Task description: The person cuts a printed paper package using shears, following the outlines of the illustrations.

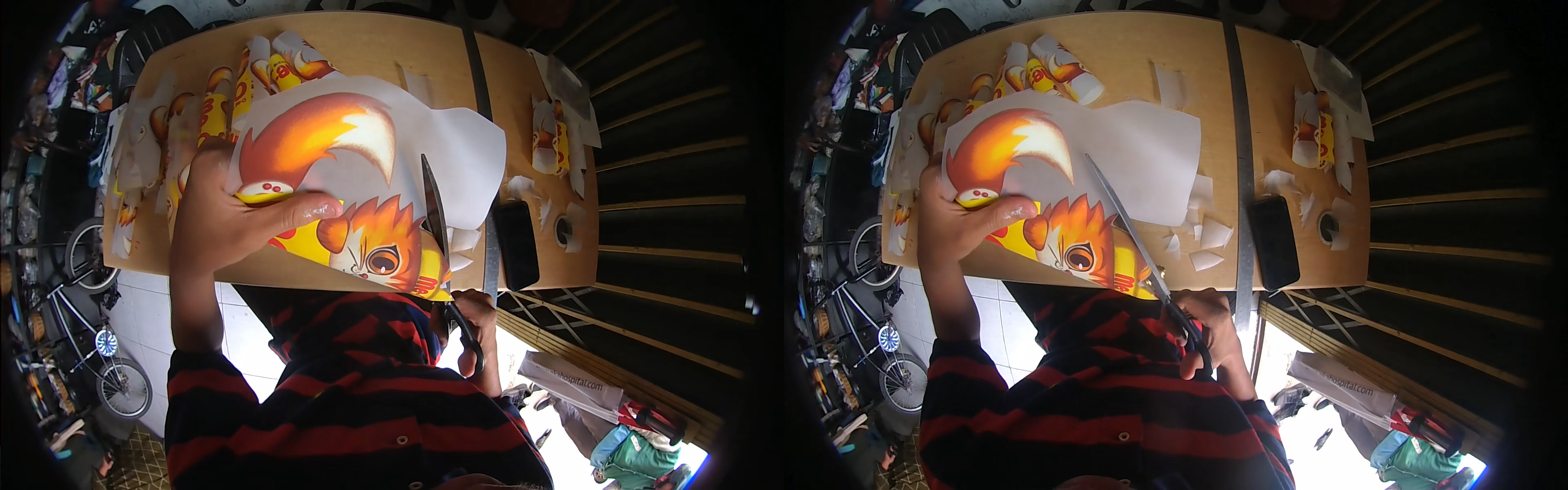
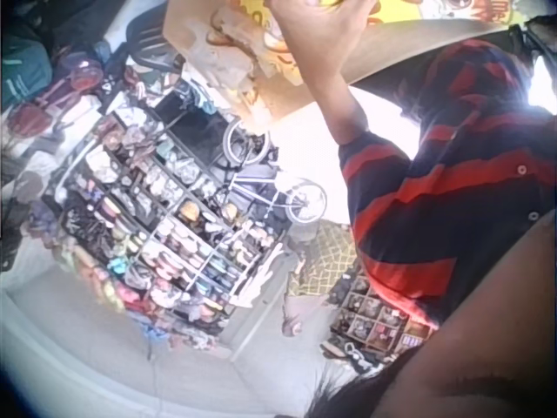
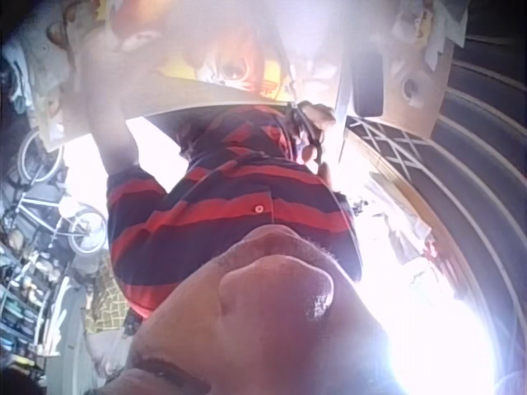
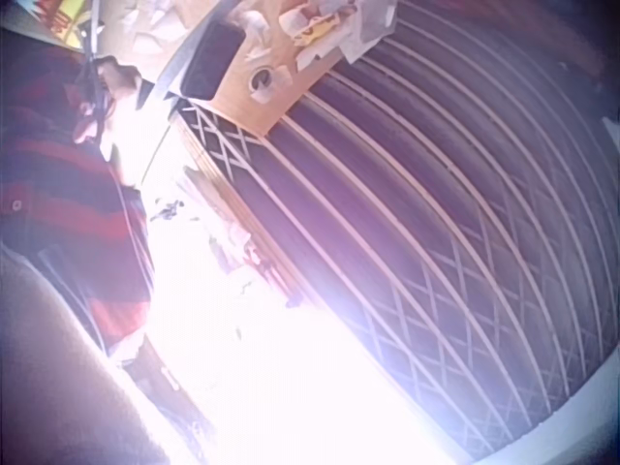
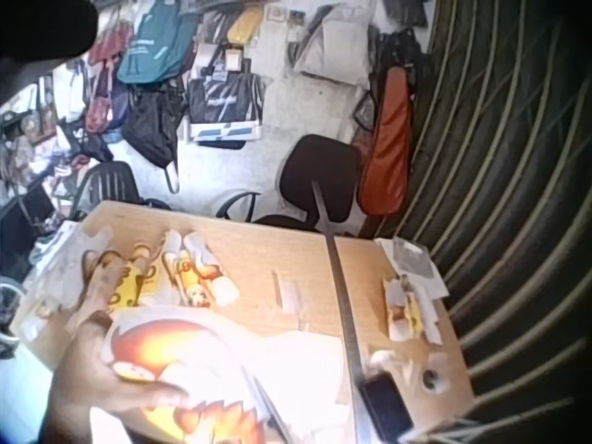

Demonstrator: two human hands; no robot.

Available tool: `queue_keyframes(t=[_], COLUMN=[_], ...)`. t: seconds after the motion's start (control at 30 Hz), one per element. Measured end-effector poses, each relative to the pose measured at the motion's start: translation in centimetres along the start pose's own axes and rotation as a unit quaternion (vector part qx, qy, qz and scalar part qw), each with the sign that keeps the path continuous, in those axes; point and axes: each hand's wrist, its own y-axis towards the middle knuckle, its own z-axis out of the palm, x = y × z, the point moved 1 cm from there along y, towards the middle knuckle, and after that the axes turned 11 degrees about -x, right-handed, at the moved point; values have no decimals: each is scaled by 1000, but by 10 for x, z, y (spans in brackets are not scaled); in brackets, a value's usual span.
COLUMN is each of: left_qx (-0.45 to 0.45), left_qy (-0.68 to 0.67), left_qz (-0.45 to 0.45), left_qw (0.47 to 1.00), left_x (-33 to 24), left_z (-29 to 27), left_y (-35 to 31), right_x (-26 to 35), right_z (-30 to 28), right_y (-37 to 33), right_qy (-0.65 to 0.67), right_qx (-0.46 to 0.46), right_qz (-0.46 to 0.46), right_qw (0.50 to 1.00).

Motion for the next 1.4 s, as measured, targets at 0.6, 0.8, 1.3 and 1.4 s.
queue_keyframes(t=[0.6, 0.8, 1.3, 1.4], left_qx=[109, 201, -353, -166], left_qy=[23, 184, -185, -283], left_qz=[-152, -147, -47, -328], left_qw=[982, 951, 916, 886], left_x=[2, 4, 46, 45], left_z=[-19, -24, 85, 121], left_y=[18, 41, -40, -132], right_x=[-2, -2, -28, -27], right_z=[-17, -20, 12, 17], right_y=[-9, -12, -6, 0], right_qy=[-3, 34, 131, 113], right_qx=[53, 85, -84, -105], right_qz=[5, 59, 159, 145], right_qw=[999, 994, 975, 977])
